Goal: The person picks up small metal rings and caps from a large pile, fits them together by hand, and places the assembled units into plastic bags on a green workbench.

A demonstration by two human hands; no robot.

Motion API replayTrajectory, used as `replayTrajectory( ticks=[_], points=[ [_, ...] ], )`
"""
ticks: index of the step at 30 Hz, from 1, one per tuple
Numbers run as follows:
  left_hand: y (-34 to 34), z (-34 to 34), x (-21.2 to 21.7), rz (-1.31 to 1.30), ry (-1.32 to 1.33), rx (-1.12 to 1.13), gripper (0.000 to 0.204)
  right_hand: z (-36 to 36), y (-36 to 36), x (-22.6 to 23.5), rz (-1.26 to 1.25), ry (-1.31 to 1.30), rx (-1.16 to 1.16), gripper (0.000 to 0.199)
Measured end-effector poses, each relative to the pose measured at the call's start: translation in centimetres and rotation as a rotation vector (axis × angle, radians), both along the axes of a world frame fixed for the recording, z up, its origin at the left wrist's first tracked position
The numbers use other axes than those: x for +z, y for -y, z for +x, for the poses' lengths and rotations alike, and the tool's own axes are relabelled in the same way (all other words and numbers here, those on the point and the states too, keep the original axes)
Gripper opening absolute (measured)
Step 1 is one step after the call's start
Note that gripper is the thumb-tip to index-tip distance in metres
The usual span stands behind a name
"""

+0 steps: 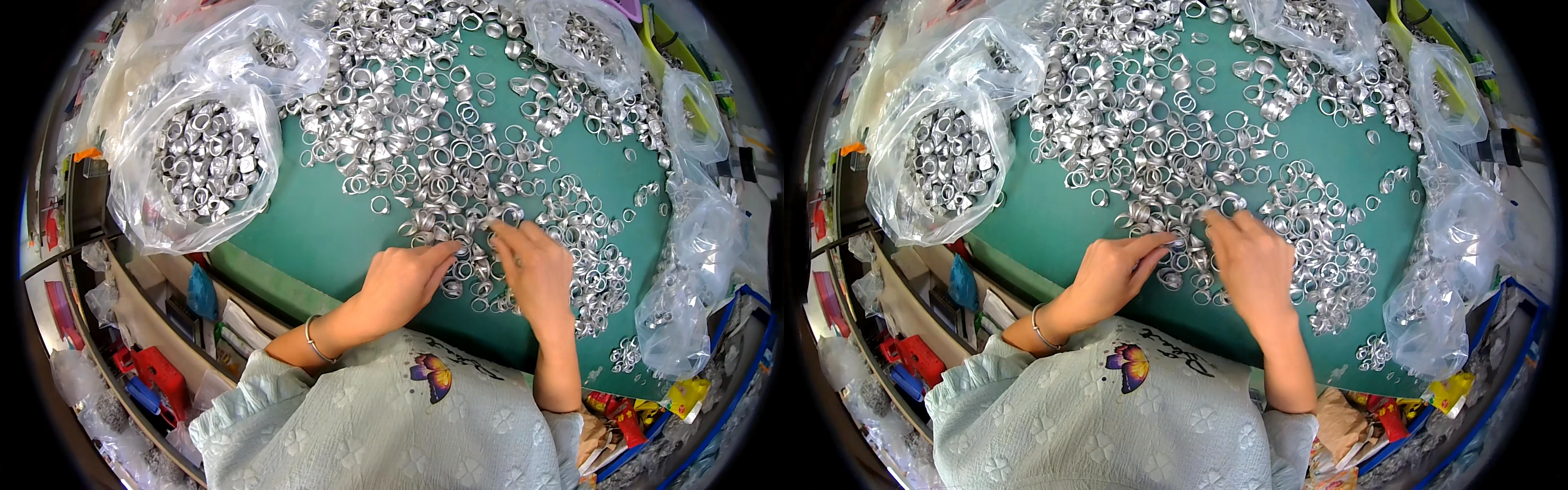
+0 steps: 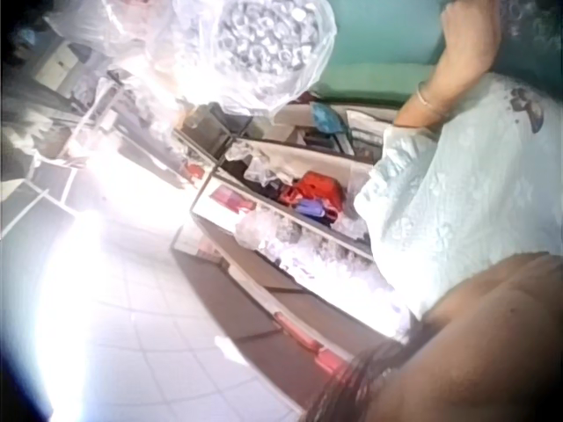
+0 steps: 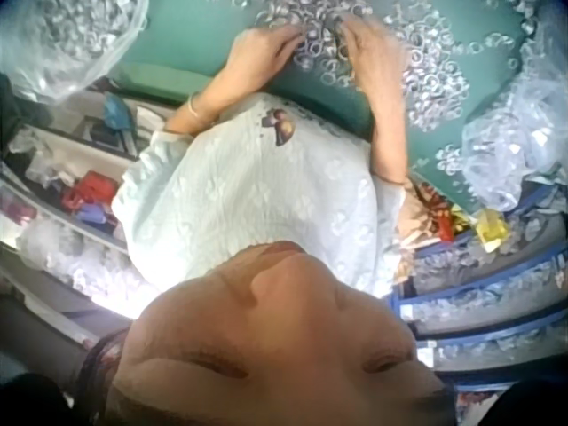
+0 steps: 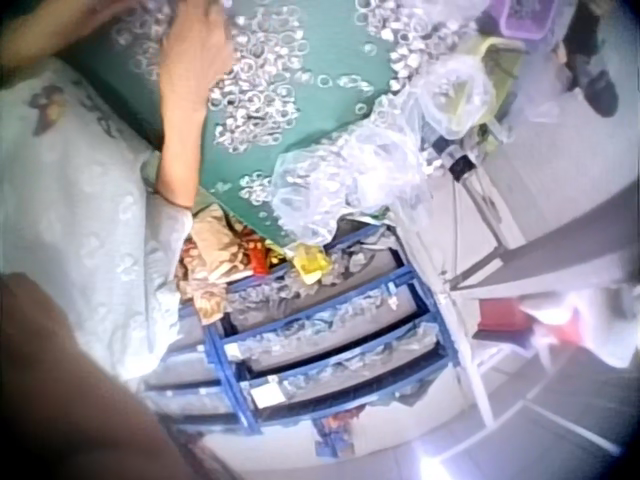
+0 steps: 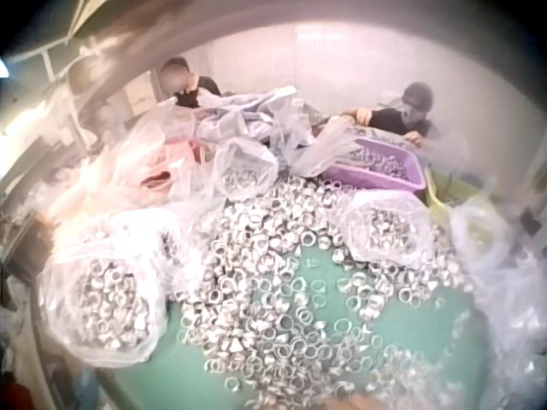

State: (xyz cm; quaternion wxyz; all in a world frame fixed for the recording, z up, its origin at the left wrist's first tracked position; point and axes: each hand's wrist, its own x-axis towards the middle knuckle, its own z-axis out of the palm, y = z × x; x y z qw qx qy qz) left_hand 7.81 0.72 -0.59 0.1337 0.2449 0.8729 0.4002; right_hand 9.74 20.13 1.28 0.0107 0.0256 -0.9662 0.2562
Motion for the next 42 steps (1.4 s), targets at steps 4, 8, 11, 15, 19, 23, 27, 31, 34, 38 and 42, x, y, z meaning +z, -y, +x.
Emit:
replayTrajectory(
  ticks=[4,8,11,15,19,23,27,31,34,38,42],
  points=[
    [0.9,1.3,-0.7,0.018,0.036,-0.105,0.021,0.8,-2.2,-0.1,0.149,-0.011,-0.179,0.017],
    [1.0,2.0,-0.1,0.008,0.119,0.001,0.030,1.4,-3.0,-0.3,0.089,-0.061,-0.299,0.013],
    [0.9,1.7,0.1,-0.067,0.132,0.080,0.036,1.6,-1.3,0.1,-0.166,-0.052,-0.363,0.013],
    [1.6,1.6,-0.1,-0.071,0.012,0.016,0.027,1.4,1.1,0.3,-0.231,0.031,-0.248,0.017],
    [2.9,2.4,-0.6,-0.046,0.020,0.005,0.017,1.6,3.1,-0.3,-0.117,-0.069,-0.203,0.015],
    [3.2,2.7,-0.8,0.076,0.013,0.078,0.013,0.3,4.9,-1.5,0.048,-0.070,-0.190,0.012],
    [3.3,2.7,-0.7,0.107,0.036,0.098,0.012,0.3,4.0,-1.4,-0.003,-0.059,-0.180,0.009],
    [3.5,3.0,-1.5,0.174,-0.018,0.148,0.012,1.3,2.7,-0.5,0.059,0.058,-0.218,0.011],
    [3.4,2.5,-1.2,0.165,0.008,0.258,0.016,1.3,3.0,0.1,0.062,0.039,-0.288,0.013],
    [2.1,0.7,-0.9,0.044,-0.036,0.341,0.023,0.3,3.8,0.1,-0.035,-0.016,-0.280,0.015],
    [1.2,-0.7,-1.3,-0.039,-0.087,0.345,0.023,-0.2,4.3,0.1,-0.105,-0.031,-0.220,0.015]
  ],
)
